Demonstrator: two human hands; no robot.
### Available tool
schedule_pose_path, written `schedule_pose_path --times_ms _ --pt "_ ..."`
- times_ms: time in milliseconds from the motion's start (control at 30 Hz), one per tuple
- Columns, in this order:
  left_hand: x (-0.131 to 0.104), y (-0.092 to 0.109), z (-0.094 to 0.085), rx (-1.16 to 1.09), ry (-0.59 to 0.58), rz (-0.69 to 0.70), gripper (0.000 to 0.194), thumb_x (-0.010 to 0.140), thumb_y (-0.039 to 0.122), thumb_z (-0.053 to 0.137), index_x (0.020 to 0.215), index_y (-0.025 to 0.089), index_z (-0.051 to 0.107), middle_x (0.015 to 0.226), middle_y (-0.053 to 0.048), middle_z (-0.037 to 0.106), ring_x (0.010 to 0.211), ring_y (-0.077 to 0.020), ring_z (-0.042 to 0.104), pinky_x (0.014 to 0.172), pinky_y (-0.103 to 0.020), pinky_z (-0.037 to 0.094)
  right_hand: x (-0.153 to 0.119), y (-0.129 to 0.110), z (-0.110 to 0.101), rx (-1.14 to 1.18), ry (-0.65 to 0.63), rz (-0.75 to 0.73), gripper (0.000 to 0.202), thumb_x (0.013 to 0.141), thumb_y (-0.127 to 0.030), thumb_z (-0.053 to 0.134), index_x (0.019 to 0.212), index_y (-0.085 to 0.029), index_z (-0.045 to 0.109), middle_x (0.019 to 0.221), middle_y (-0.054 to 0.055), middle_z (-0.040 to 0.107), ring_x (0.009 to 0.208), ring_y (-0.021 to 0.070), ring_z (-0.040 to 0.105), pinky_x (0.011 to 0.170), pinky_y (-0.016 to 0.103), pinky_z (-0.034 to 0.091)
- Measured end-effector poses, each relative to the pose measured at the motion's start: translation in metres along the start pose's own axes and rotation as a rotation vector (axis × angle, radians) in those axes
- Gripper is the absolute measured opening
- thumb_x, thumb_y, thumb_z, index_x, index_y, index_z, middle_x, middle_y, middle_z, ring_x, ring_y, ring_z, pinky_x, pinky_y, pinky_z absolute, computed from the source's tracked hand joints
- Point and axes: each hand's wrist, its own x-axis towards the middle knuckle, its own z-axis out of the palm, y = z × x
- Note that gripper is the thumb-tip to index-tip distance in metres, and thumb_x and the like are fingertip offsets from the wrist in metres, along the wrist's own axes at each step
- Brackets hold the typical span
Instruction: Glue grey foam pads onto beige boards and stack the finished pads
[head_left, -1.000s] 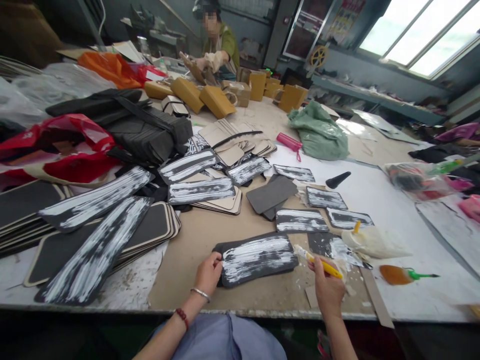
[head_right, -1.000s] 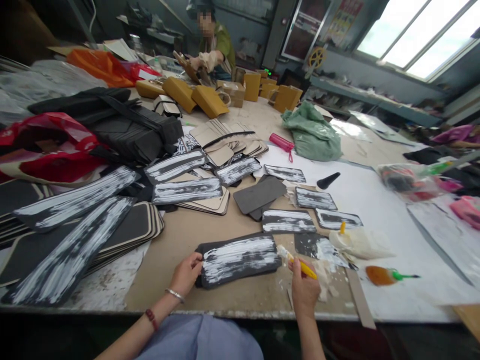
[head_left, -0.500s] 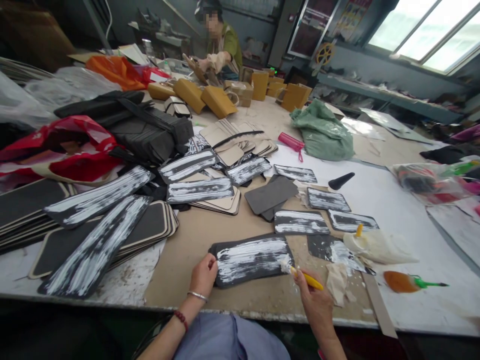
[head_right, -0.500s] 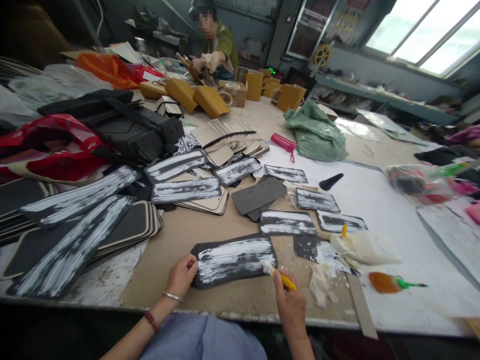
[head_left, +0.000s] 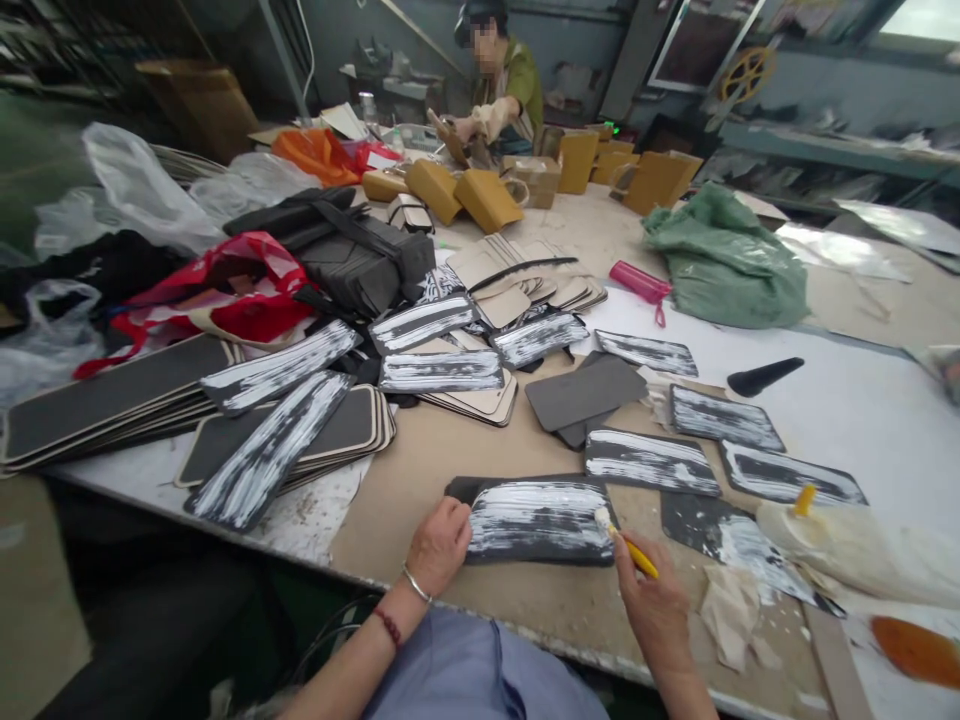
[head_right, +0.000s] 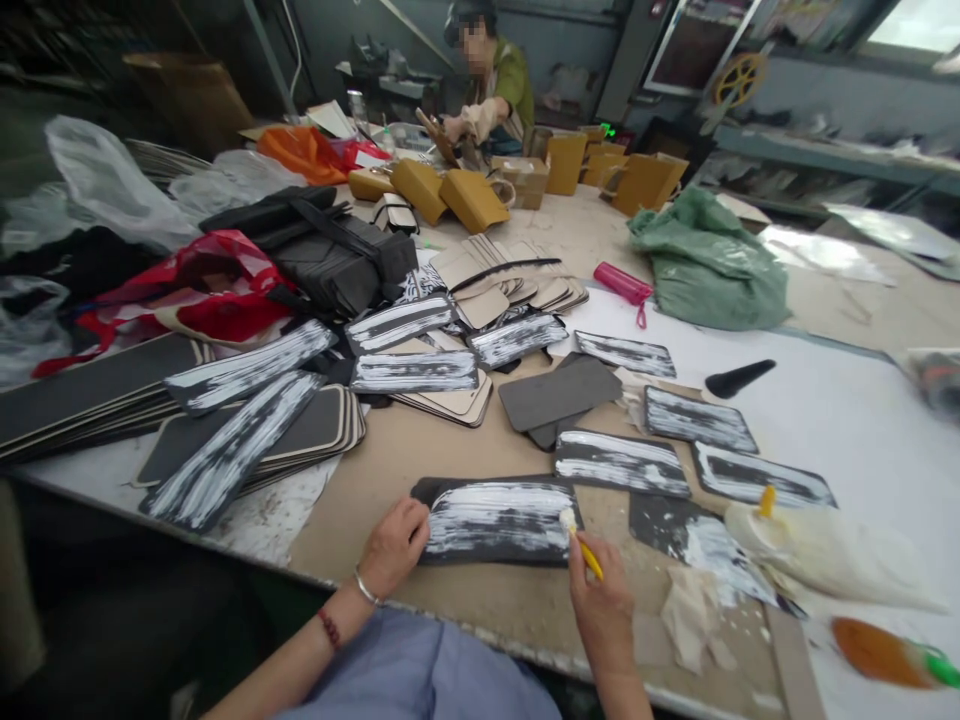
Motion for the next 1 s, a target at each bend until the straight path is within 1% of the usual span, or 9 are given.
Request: schedule_pose_path --times_ms 167,233,400,500,567,667,733,900,1000 --pt "0.0 -0.007 0.015 -0.405 0.002 -0.414 0.012 0.078 0.024 0.044 0.081 0.02 0.054 0.063 0.003 0.058 0.061 -0.0122 0.056 0.062 -0.022 0.043 -0.001 0.0 -0.002 0.061 -0.005 0.028 0.024 0.086 -0.038 0.046 0.086 -0.018 0.059 0.079 0.006 0.062 0.075 0.0175 0.059 0.071 0.032 0.047" --pt "0.002 -0.009 0.017 -0.484 -0.031 -0.485 0.014 0.075 0.022 0.046 0.083 0.018 0.056 0.062 0.002 0.061 0.063 -0.0134 0.058 0.062 -0.022 0.043 -0.001 -0.007 -0.002 0.099 0.003 0.076 0.024 0.084 -0.04 0.048 0.084 -0.018 0.06 0.078 0.006 0.063 0.075 0.0179 0.06 0.071 0.033 0.048" --pt "0.006 -0.011 0.014 -0.426 -0.089 -0.488 0.017 0.076 0.018 0.043 0.076 0.018 0.06 0.072 -0.001 0.067 0.07 -0.0142 0.061 0.065 -0.021 0.042 0.008 -0.028 0.013 0.377 -0.059 0.459 0.032 0.079 -0.047 0.051 0.086 -0.018 0.061 0.082 0.008 0.066 0.073 0.0204 0.063 0.069 0.034 0.05" --pt "0.007 -0.011 0.011 -0.388 -0.113 -0.496 0.019 0.077 0.015 0.042 0.081 0.017 0.061 0.077 -0.004 0.068 0.075 -0.0153 0.061 0.068 -0.023 0.042 0.017 -0.019 0.022 0.556 -0.08 0.723 0.039 0.075 -0.051 0.053 0.09 -0.015 0.06 0.076 0.009 0.068 0.068 0.0228 0.065 0.065 0.036 0.052" --pt "0.008 -0.012 0.01 -0.395 -0.129 -0.478 0.019 0.077 0.014 0.042 0.079 0.017 0.06 0.075 -0.003 0.067 0.074 -0.0151 0.06 0.068 -0.023 0.042 0.02 -0.004 0.019 0.529 0.001 0.836 0.043 0.071 -0.053 0.056 0.086 -0.013 0.061 0.07 0.009 0.068 0.068 0.0255 0.066 0.065 0.037 0.053" --pt "0.008 -0.016 0.009 -0.487 -0.128 -0.448 0.016 0.075 0.016 0.044 0.071 0.017 0.059 0.066 0.0 0.063 0.067 -0.0142 0.058 0.065 -0.023 0.042 0.014 0.012 0.005 0.39 0.153 0.908 0.043 0.068 -0.053 0.059 0.082 -0.012 0.062 0.066 0.007 0.067 0.07 0.027 0.066 0.065 0.038 0.053" --pt "0.008 -0.021 0.011 -0.552 -0.128 -0.442 0.014 0.073 0.018 0.045 0.069 0.017 0.058 0.063 0.001 0.06 0.065 -0.0138 0.056 0.063 -0.022 0.042 0.007 0.01 -0.003 0.399 0.217 0.923 0.042 0.068 -0.05 0.061 0.084 -0.012 0.061 0.066 0.006 0.067 0.067 0.0247 0.065 0.065 0.037 0.053" --pt "0.009 -0.033 0.017 -0.648 -0.208 -0.449 0.019 0.073 0.024 0.043 0.076 0.016 0.06 0.062 0.002 0.059 0.058 -0.0119 0.054 0.053 -0.02 0.043 -0.013 -0.024 -0.016 0.606 0.379 1.003 0.037 0.065 -0.043 0.067 0.083 -0.012 0.058 0.063 0.0 0.063 0.057 0.0157 0.062 0.062 0.032 0.054" --pt "0.01 -0.035 0.015 -0.715 -0.267 -0.451 0.028 0.076 0.03 0.039 0.088 0.015 0.059 0.062 0.002 0.058 0.049 -0.0104 0.05 0.045 -0.02 0.041 -0.028 -0.045 -0.032 0.538 0.478 1.011 0.032 0.069 -0.042 0.064 0.081 -0.013 0.057 0.063 -0.001 0.059 0.054 0.0129 0.058 0.057 0.028 0.052"
